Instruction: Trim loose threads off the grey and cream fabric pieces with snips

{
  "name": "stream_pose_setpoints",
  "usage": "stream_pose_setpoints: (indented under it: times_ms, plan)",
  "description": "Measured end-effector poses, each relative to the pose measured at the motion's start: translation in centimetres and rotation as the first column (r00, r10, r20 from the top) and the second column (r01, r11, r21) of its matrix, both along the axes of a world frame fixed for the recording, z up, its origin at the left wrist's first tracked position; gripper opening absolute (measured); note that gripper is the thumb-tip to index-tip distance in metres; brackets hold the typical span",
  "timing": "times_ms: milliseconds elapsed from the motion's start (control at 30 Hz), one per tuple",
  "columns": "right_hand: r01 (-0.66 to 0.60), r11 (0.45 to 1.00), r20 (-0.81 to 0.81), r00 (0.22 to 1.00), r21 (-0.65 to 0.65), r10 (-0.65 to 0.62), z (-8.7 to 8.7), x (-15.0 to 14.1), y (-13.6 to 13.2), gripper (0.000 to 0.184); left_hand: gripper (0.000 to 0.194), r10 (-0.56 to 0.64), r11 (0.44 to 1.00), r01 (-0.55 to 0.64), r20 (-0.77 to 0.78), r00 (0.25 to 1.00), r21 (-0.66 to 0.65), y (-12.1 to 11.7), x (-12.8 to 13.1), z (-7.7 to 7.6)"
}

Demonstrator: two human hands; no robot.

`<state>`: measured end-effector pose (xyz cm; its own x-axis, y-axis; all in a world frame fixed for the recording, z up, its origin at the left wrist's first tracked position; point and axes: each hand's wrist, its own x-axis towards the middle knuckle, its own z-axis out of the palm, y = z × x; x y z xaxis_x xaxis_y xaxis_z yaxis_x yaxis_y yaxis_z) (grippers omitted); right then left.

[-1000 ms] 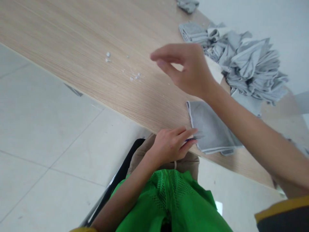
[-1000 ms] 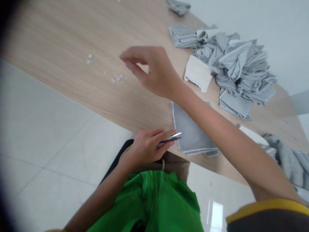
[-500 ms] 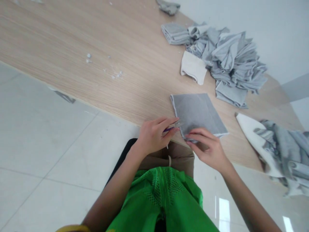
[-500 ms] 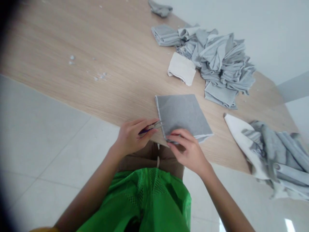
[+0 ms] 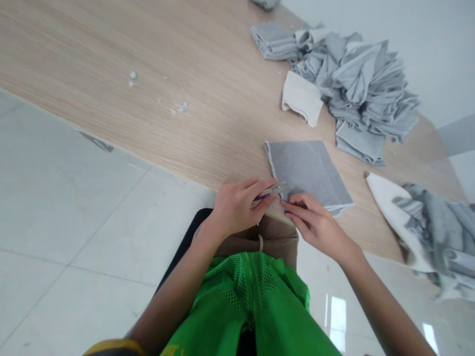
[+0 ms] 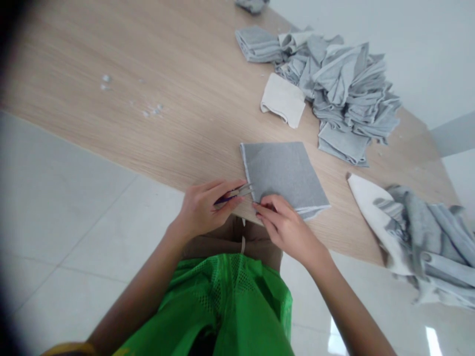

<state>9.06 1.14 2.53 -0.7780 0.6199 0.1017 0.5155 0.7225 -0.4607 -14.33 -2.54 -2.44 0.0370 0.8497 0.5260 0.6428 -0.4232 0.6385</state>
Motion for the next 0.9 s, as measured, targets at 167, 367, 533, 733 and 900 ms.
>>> stream_pose_setpoints:
  times_ms: [167,367,533,733,900]
  plan:
    - [0.005,0.994,0.014,1.0,0.113,-0.006,-0.3,-0.2,-0.2,0.036,0.036,-0.014,1.0,0.014,0.013,1.0,0.0,0.0,0.0,-0.1]
    - [0.049,0.987,-0.109,0.994,0.153,-0.032,-0.7,-0.5,-0.1,0.028,0.033,-0.005,1.0,0.005,-0.011,1.0,0.018,-0.1,-0.1,0.1]
    - [0.153,0.988,-0.184,0.97,-0.029,-0.156,-0.5,-0.5,-0.2,0.023,0.032,-0.009,1.0,0.009,-0.007,1.0,0.023,-0.1,-0.1,0.3]
    - [0.211,0.964,-0.216,0.946,-0.164,-0.244,-0.6,-0.4,-0.1,0.02,0.033,-0.024,0.999,0.023,-0.012,1.0,-0.037,-0.1,0.0,0.5]
    - [0.206,0.961,-0.263,0.932,-0.183,-0.249,-1.0,-0.3,0.1,0.02,0.036,-0.031,0.996,0.025,-0.064,0.997,-0.086,0.1,0.3,1.0]
